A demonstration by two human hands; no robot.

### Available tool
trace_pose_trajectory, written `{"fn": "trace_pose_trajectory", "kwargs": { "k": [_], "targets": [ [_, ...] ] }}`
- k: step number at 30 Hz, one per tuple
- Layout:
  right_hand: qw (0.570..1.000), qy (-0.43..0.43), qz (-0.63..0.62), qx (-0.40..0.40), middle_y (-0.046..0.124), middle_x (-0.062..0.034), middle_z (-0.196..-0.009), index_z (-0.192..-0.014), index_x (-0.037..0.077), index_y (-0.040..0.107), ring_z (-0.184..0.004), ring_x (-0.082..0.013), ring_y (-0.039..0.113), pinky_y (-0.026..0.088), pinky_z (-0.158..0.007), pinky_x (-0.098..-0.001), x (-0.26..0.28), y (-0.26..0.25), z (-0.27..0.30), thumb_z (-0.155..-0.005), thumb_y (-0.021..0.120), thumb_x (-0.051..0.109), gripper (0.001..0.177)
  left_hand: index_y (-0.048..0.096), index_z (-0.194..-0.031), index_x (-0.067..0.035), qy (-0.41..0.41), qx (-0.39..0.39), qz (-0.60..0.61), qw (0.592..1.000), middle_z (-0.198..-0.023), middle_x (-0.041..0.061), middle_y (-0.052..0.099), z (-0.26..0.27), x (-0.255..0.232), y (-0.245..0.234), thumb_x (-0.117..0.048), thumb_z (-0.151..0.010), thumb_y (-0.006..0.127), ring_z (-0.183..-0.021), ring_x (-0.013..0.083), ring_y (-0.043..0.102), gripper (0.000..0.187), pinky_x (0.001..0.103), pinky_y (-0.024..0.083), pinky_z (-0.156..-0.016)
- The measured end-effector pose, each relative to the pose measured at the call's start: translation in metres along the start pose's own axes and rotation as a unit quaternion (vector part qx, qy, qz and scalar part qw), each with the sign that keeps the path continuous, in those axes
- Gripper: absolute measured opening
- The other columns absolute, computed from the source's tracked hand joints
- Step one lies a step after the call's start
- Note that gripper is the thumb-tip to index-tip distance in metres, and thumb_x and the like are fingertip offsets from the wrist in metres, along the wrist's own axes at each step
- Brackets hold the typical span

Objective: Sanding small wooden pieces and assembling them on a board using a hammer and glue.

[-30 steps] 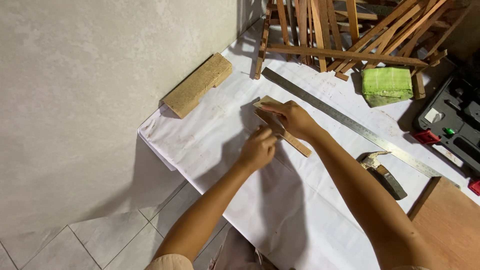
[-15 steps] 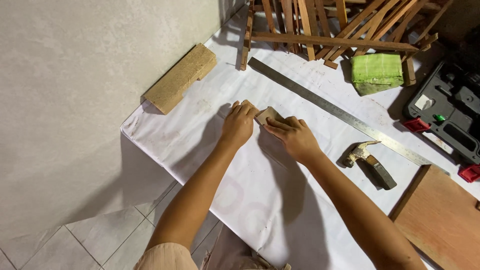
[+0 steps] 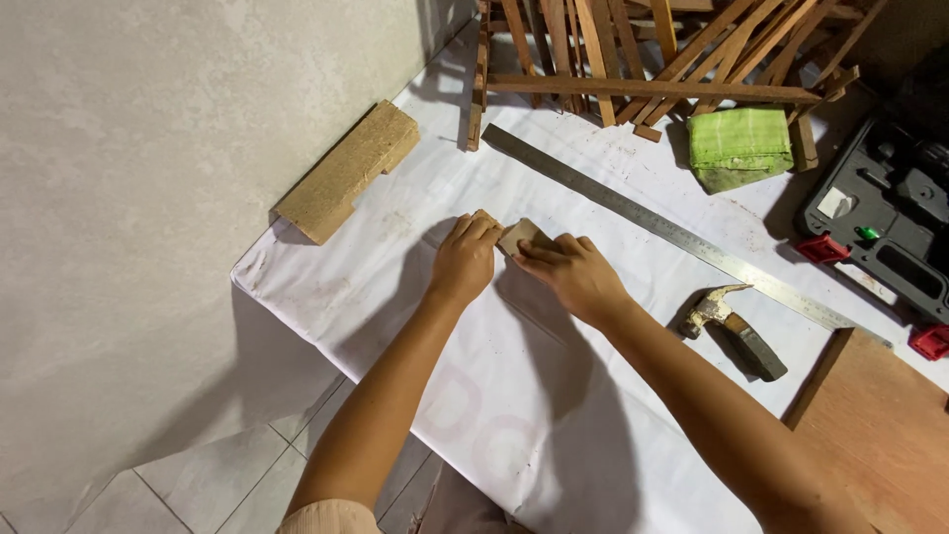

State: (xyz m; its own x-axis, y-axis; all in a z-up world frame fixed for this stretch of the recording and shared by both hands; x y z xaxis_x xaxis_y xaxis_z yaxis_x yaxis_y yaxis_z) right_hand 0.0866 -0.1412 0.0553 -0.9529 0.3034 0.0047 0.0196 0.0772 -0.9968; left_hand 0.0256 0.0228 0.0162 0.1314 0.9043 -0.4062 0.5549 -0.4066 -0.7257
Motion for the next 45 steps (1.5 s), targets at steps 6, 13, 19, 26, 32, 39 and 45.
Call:
{"fn": "trace_pose_trajectory", "kwargs": {
  "k": [6, 13, 19, 26, 32, 39, 45],
  "targets": [
    [0.999, 0.023, -0.023, 0.006, 0.06, 0.0072, -0.144, -0.139, 0.026, 0.064, -0.118, -0.023, 0.057, 0.043, -0.1, -0.0366, -0.002, 0.002, 0.006, -0.087, 0.06, 0.002, 0.057, 0.075, -0.11, -0.001, -0.026, 0.041, -0.026, 0.999, -0.111, 0.006, 0.067, -0.004, 0.003, 0.004, 0.004, -0.088, 0.062, -0.107, 0.0271, 0.065, 0.026, 0.041, 0.047, -0.11],
    [0.996, 0.038, -0.071, -0.037, 0.06, 0.0085, -0.148, -0.14, 0.022, 0.066, -0.122, -0.018, 0.06, 0.045, -0.102, -0.0347, -0.006, -0.017, 0.106, -0.085, 0.06, 0.0, 0.059, 0.073, -0.116, 0.003, -0.007, 0.019, -0.044, 0.999, -0.115, 0.009, 0.069, 0.003, 0.006, 0.011, 0.003, -0.092, 0.062, -0.111, 0.0276, 0.064, 0.027, 0.04, 0.048, -0.111],
    [0.998, 0.043, -0.037, 0.022, 0.061, 0.0089, -0.145, -0.134, 0.023, 0.067, -0.118, -0.0194, 0.058, 0.044, -0.102, -0.0368, -0.004, -0.01, 0.074, -0.085, 0.062, 0.007, 0.052, 0.073, -0.118, 0.005, -0.021, 0.038, -0.032, 0.999, -0.116, 0.012, 0.07, 0.003, 0.008, 0.015, 0.004, -0.092, 0.062, -0.112, 0.0302, 0.063, 0.028, 0.038, 0.051, -0.104],
    [0.999, 0.034, -0.038, -0.017, 0.059, 0.0108, -0.147, -0.137, 0.028, 0.066, -0.119, -0.0189, 0.058, 0.044, -0.103, -0.0353, 0.004, 0.008, -0.014, -0.086, 0.06, 0.005, 0.056, 0.073, -0.112, 0.003, -0.035, 0.017, -0.005, 0.999, -0.112, 0.011, 0.069, -0.001, 0.01, 0.004, 0.003, -0.089, 0.061, -0.108, 0.0294, 0.063, 0.026, 0.038, 0.052, -0.099],
    [0.997, 0.051, -0.05, -0.016, 0.06, 0.0106, -0.147, -0.139, 0.028, 0.066, -0.118, -0.0183, 0.059, 0.045, -0.103, -0.0338, 0.004, 0.008, 0.006, -0.088, 0.059, 0.001, 0.058, 0.073, -0.11, 0.002, -0.041, 0.033, -0.007, 0.999, -0.11, 0.01, 0.068, -0.004, 0.007, 0.002, 0.002, -0.092, 0.062, -0.106, 0.0284, 0.063, 0.021, 0.038, 0.053, -0.096],
    [0.99, 0.075, -0.118, -0.033, 0.062, 0.0107, -0.144, -0.135, 0.025, 0.067, -0.118, -0.0179, 0.059, 0.044, -0.101, -0.0351, -0.004, -0.01, 0.063, -0.089, 0.065, 0.008, 0.05, 0.073, -0.111, 0.006, -0.021, 0.051, -0.042, 0.998, -0.109, 0.011, 0.067, -0.004, 0.008, 0.004, 0.004, -0.089, 0.061, -0.106, 0.0289, 0.064, 0.026, 0.037, 0.054, -0.098],
    [0.998, 0.05, -0.03, -0.002, 0.062, 0.0094, -0.145, -0.135, 0.025, 0.067, -0.119, -0.0176, 0.059, 0.043, -0.103, -0.0347, 0.003, -0.003, 0.018, -0.084, 0.064, 0.008, 0.054, 0.072, -0.114, 0.004, -0.049, 0.069, -0.006, 0.996, -0.11, 0.012, 0.068, -0.01, 0.011, 0.006, 0.002, -0.09, 0.062, -0.109, 0.0292, 0.065, 0.027, 0.039, 0.056, -0.093]
  ]
}}
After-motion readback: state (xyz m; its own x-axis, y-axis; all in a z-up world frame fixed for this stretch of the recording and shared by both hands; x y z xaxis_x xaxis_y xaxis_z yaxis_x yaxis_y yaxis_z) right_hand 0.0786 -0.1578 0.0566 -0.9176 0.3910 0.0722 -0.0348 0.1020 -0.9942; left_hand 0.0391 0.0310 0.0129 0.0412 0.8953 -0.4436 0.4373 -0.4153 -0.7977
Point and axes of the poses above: each hand's wrist, its own z-axis away from the middle knuckle, its own y-axis out of the palm, x = y × z, the point moved 5 cm from there along -z, towards the middle knuckle
